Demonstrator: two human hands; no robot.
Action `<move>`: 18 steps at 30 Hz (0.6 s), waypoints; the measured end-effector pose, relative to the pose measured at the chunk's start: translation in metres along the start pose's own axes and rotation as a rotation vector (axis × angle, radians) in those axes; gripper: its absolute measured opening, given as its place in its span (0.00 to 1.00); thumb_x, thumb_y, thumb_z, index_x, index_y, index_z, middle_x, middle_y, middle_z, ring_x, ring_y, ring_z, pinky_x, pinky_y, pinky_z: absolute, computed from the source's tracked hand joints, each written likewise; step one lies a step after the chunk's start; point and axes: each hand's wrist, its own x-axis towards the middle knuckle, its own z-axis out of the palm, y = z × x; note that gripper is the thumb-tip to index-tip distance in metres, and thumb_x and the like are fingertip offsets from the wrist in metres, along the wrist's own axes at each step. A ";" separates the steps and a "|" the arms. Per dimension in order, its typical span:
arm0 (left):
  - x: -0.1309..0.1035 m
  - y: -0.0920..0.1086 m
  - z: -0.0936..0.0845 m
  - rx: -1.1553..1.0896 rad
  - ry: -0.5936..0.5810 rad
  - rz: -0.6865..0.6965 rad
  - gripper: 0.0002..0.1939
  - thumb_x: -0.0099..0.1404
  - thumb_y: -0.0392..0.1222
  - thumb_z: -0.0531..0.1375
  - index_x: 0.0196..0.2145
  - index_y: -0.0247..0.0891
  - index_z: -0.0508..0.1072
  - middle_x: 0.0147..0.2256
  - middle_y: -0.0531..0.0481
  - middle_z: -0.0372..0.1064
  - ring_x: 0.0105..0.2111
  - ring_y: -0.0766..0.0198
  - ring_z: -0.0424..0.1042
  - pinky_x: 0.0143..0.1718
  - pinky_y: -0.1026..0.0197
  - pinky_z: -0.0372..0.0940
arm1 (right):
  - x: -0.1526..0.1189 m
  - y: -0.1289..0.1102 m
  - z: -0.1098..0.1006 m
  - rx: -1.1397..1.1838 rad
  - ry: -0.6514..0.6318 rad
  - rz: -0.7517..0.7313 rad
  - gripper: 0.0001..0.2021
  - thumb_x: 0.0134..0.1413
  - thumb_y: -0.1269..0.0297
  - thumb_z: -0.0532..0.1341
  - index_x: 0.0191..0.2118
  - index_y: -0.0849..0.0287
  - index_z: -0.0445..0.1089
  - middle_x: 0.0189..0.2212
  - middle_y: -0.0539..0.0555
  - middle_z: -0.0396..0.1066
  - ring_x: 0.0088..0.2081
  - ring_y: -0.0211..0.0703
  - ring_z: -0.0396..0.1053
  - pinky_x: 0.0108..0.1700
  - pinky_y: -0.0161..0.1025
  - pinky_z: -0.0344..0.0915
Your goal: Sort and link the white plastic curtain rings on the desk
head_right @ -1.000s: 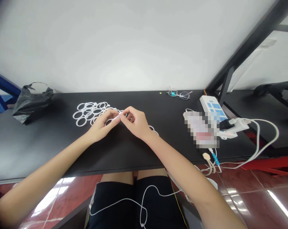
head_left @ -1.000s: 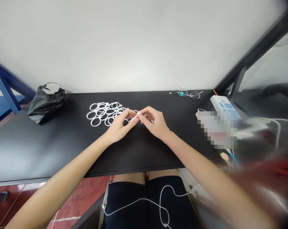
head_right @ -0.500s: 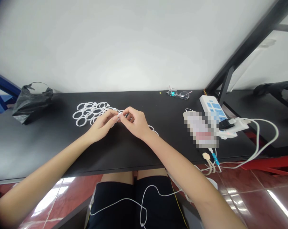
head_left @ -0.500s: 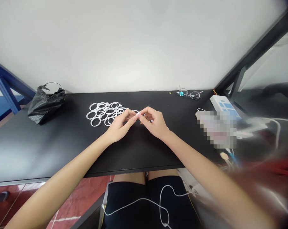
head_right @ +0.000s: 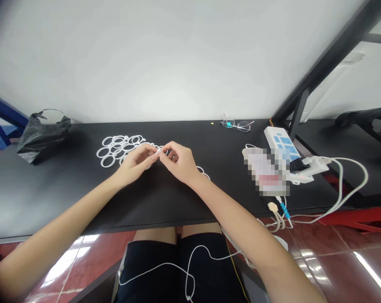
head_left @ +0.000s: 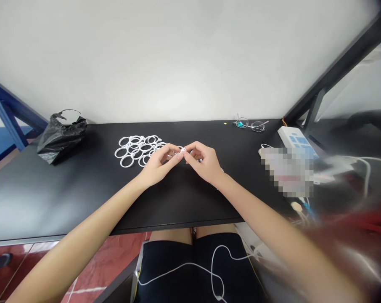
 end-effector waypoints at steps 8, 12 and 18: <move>0.001 -0.004 -0.002 -0.052 0.033 0.000 0.12 0.59 0.46 0.66 0.36 0.38 0.70 0.35 0.49 0.70 0.36 0.64 0.70 0.40 0.60 0.67 | -0.001 0.004 0.000 0.019 0.012 -0.022 0.12 0.54 0.53 0.64 0.34 0.57 0.70 0.28 0.50 0.73 0.26 0.36 0.68 0.28 0.35 0.66; 0.001 -0.003 -0.002 -0.098 0.036 -0.017 0.14 0.57 0.45 0.68 0.35 0.38 0.69 0.34 0.49 0.71 0.36 0.64 0.72 0.40 0.59 0.68 | -0.001 0.003 0.002 0.087 -0.022 0.015 0.12 0.55 0.52 0.63 0.34 0.57 0.71 0.29 0.51 0.74 0.26 0.37 0.70 0.29 0.36 0.69; 0.002 -0.003 -0.003 -0.138 0.028 -0.016 0.16 0.54 0.45 0.70 0.34 0.38 0.67 0.32 0.51 0.71 0.34 0.65 0.73 0.38 0.60 0.67 | 0.000 0.003 0.003 0.196 -0.046 0.061 0.14 0.54 0.50 0.64 0.32 0.58 0.71 0.29 0.52 0.75 0.28 0.38 0.73 0.30 0.36 0.72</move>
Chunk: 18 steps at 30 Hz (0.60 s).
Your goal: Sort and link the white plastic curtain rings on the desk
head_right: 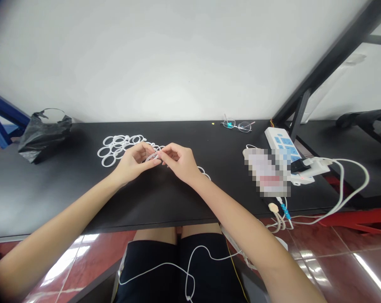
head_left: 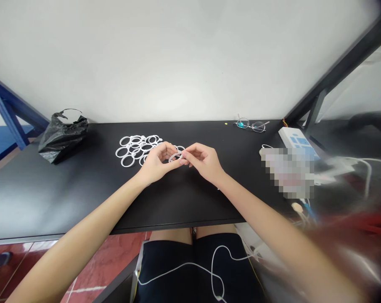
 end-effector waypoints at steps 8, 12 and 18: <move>-0.001 0.004 0.000 0.005 0.032 -0.039 0.20 0.52 0.45 0.71 0.28 0.38 0.62 0.26 0.56 0.64 0.27 0.70 0.67 0.32 0.63 0.65 | 0.000 0.001 -0.001 0.039 -0.015 0.005 0.15 0.53 0.50 0.65 0.31 0.58 0.70 0.27 0.51 0.74 0.27 0.37 0.72 0.31 0.36 0.73; -0.001 0.004 0.000 0.005 0.042 -0.049 0.22 0.52 0.46 0.71 0.28 0.38 0.60 0.26 0.57 0.62 0.26 0.71 0.65 0.30 0.64 0.64 | 0.000 0.003 0.000 0.061 -0.012 0.009 0.16 0.52 0.49 0.65 0.30 0.58 0.70 0.26 0.51 0.74 0.26 0.37 0.72 0.32 0.38 0.74; -0.002 0.004 0.000 0.002 0.039 -0.051 0.22 0.53 0.45 0.71 0.28 0.38 0.58 0.27 0.57 0.63 0.26 0.71 0.65 0.28 0.65 0.62 | 0.000 0.005 0.001 0.080 -0.010 0.012 0.16 0.51 0.48 0.65 0.30 0.58 0.70 0.26 0.51 0.75 0.26 0.37 0.73 0.33 0.39 0.75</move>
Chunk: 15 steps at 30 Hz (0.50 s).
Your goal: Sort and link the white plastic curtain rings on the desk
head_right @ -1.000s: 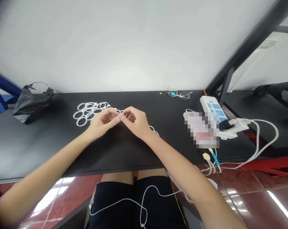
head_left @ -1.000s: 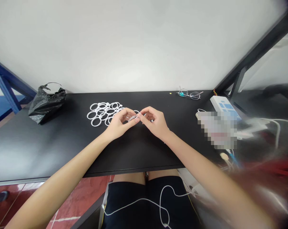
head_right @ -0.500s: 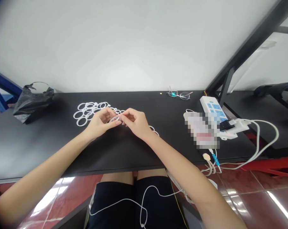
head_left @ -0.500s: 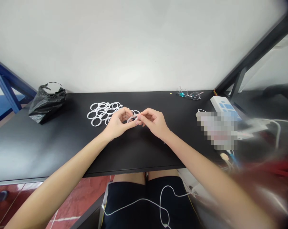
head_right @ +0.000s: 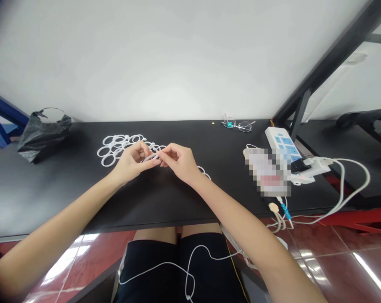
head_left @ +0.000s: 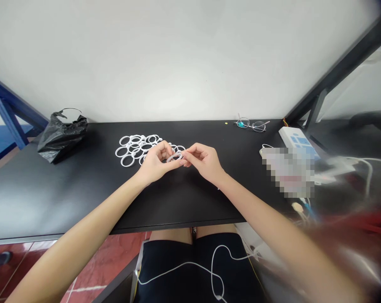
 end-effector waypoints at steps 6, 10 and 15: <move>0.000 0.001 0.001 0.011 0.009 -0.002 0.22 0.53 0.45 0.71 0.28 0.38 0.59 0.26 0.57 0.61 0.26 0.71 0.64 0.28 0.65 0.61 | 0.000 -0.002 0.001 -0.012 0.010 -0.003 0.16 0.51 0.49 0.66 0.30 0.59 0.70 0.26 0.51 0.74 0.26 0.38 0.73 0.33 0.38 0.74; 0.001 0.000 0.001 0.049 0.008 0.021 0.21 0.53 0.46 0.70 0.29 0.39 0.61 0.26 0.58 0.60 0.25 0.71 0.62 0.29 0.64 0.61 | 0.000 -0.003 0.001 -0.078 0.019 -0.022 0.16 0.52 0.50 0.65 0.30 0.59 0.71 0.26 0.51 0.74 0.26 0.38 0.72 0.32 0.38 0.73; 0.001 -0.002 0.001 0.195 0.042 0.069 0.18 0.55 0.49 0.68 0.32 0.39 0.63 0.28 0.55 0.62 0.28 0.69 0.63 0.32 0.62 0.62 | 0.001 -0.004 -0.001 -0.283 0.074 -0.094 0.11 0.56 0.56 0.62 0.31 0.58 0.72 0.28 0.52 0.75 0.30 0.40 0.73 0.32 0.37 0.69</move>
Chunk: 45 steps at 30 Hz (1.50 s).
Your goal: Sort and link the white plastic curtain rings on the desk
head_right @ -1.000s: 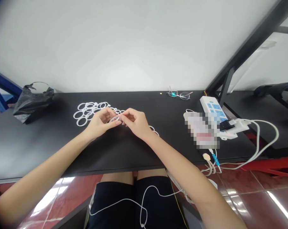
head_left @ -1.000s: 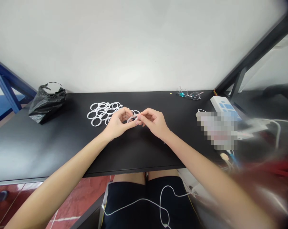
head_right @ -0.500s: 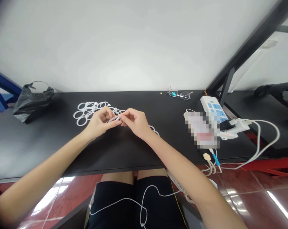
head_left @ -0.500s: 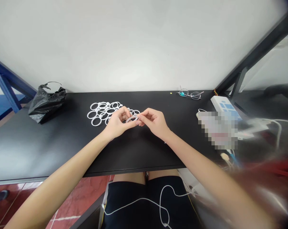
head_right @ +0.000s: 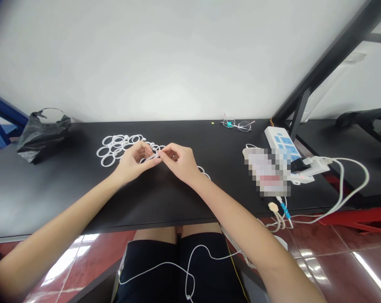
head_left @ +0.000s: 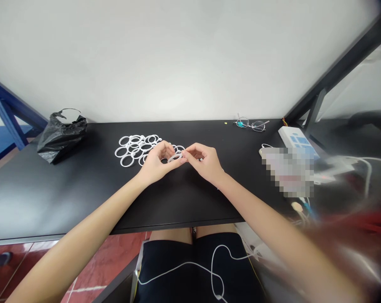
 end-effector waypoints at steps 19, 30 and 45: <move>-0.002 -0.010 -0.002 0.566 -0.092 0.188 0.06 0.62 0.39 0.60 0.37 0.39 0.68 0.33 0.50 0.70 0.36 0.59 0.69 0.41 0.55 0.65 | 0.003 0.016 -0.001 -0.409 -0.128 -0.060 0.03 0.53 0.72 0.62 0.33 0.57 0.71 0.34 0.52 0.73 0.39 0.44 0.68 0.43 0.42 0.64; -0.001 -0.013 -0.003 0.689 -0.147 0.273 0.01 0.64 0.37 0.57 0.36 0.38 0.67 0.35 0.48 0.68 0.37 0.58 0.67 0.41 0.54 0.63 | 0.003 0.017 0.000 -0.430 -0.181 -0.059 0.05 0.53 0.75 0.62 0.33 0.58 0.71 0.34 0.52 0.73 0.38 0.44 0.68 0.43 0.42 0.64; -0.002 -0.011 -0.001 0.701 -0.160 0.261 0.02 0.65 0.38 0.57 0.35 0.38 0.67 0.34 0.48 0.67 0.36 0.58 0.66 0.40 0.54 0.62 | 0.004 0.022 -0.001 -0.377 -0.234 -0.102 0.15 0.48 0.85 0.55 0.34 0.59 0.71 0.34 0.52 0.73 0.36 0.41 0.69 0.41 0.39 0.66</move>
